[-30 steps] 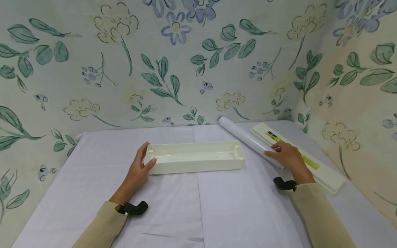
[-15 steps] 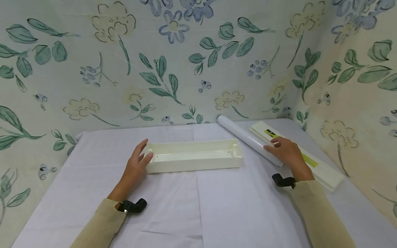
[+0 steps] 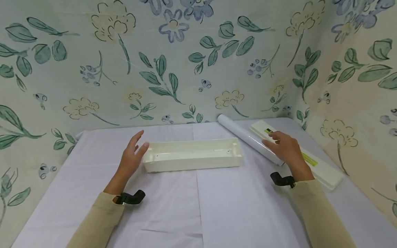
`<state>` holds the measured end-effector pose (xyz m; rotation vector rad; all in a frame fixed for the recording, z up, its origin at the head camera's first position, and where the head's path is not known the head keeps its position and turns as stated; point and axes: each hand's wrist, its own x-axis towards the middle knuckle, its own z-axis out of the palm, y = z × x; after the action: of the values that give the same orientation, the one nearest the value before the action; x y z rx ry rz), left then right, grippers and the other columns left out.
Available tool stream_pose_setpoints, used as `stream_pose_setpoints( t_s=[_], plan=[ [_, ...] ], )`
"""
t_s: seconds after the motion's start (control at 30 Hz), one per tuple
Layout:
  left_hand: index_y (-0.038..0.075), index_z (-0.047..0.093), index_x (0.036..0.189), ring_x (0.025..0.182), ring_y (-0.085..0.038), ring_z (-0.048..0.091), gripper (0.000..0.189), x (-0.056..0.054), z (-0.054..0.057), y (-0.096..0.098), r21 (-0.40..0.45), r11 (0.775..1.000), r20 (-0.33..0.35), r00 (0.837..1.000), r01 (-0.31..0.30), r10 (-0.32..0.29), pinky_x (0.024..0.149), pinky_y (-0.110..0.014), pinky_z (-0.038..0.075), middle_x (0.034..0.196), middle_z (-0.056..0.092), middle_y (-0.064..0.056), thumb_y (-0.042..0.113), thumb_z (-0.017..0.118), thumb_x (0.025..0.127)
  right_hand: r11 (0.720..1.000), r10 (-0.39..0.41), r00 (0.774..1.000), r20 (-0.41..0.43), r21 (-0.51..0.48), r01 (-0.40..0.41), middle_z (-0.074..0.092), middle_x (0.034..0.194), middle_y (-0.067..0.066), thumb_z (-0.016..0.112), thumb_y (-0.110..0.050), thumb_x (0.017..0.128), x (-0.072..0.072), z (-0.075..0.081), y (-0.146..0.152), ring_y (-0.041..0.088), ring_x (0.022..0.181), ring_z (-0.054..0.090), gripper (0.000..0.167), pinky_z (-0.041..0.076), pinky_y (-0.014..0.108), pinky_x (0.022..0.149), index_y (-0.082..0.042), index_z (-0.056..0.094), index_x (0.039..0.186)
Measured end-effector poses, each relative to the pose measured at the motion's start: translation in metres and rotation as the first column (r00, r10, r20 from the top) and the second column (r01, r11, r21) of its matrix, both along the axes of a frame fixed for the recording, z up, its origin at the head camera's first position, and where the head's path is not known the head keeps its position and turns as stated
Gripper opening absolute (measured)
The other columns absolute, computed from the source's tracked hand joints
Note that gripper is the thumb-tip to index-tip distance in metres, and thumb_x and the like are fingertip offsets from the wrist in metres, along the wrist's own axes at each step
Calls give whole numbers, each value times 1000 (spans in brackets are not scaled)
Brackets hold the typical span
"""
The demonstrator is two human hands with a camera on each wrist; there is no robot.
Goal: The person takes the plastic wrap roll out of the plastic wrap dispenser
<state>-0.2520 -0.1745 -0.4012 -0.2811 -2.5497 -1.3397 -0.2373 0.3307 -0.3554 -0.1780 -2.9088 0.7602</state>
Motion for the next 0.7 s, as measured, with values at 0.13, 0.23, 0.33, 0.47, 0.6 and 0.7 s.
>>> stream_pose_setpoints(
  t_s=[0.13,0.23,0.33,0.47,0.6,0.7],
  plan=[
    [16,22,154,143,-35,20,66,1,5,-5,-15,1000,1,1000,-25,25,111,-58,23,158,22,-14,43,47,100,1000,14,999,-40,-2,-14,53,131,27,59,-48,92,1,0,-4,43,118,51,62,48,56,86,-2,52,132],
    [16,22,154,143,-37,20,67,4,7,-6,-39,999,7,999,-37,37,110,-61,23,158,21,-15,44,47,100,999,34,997,-67,-4,-34,54,130,26,58,-50,93,1,0,-6,43,118,51,60,47,56,86,-3,53,131],
    [17,22,154,143,-39,19,67,6,9,-7,-65,997,12,999,-47,48,108,-64,22,158,20,-15,45,47,99,999,52,994,-92,-3,-53,55,131,25,57,-50,93,3,2,-9,42,118,52,59,47,56,87,-3,54,130],
    [16,23,154,144,-38,17,66,7,11,-7,-92,994,-2,998,-63,63,107,-67,21,158,19,-15,42,48,99,998,67,992,-104,-3,-68,53,134,23,58,-48,94,5,6,-17,42,120,50,58,46,58,90,-4,53,132],
    [15,25,153,144,-37,18,64,7,13,-5,-109,992,-34,997,-71,68,107,-66,22,157,22,-14,40,49,99,995,96,988,-124,10,-95,53,135,22,58,-47,94,9,10,-25,43,120,50,58,43,59,93,-4,53,132],
    [14,27,153,143,-36,20,64,8,16,-4,-122,990,-55,996,-72,66,107,-65,22,157,24,-14,41,48,99,993,118,982,-150,17,-117,54,133,22,58,-45,94,11,12,-29,42,118,51,57,43,58,93,-3,54,132]
  ],
)
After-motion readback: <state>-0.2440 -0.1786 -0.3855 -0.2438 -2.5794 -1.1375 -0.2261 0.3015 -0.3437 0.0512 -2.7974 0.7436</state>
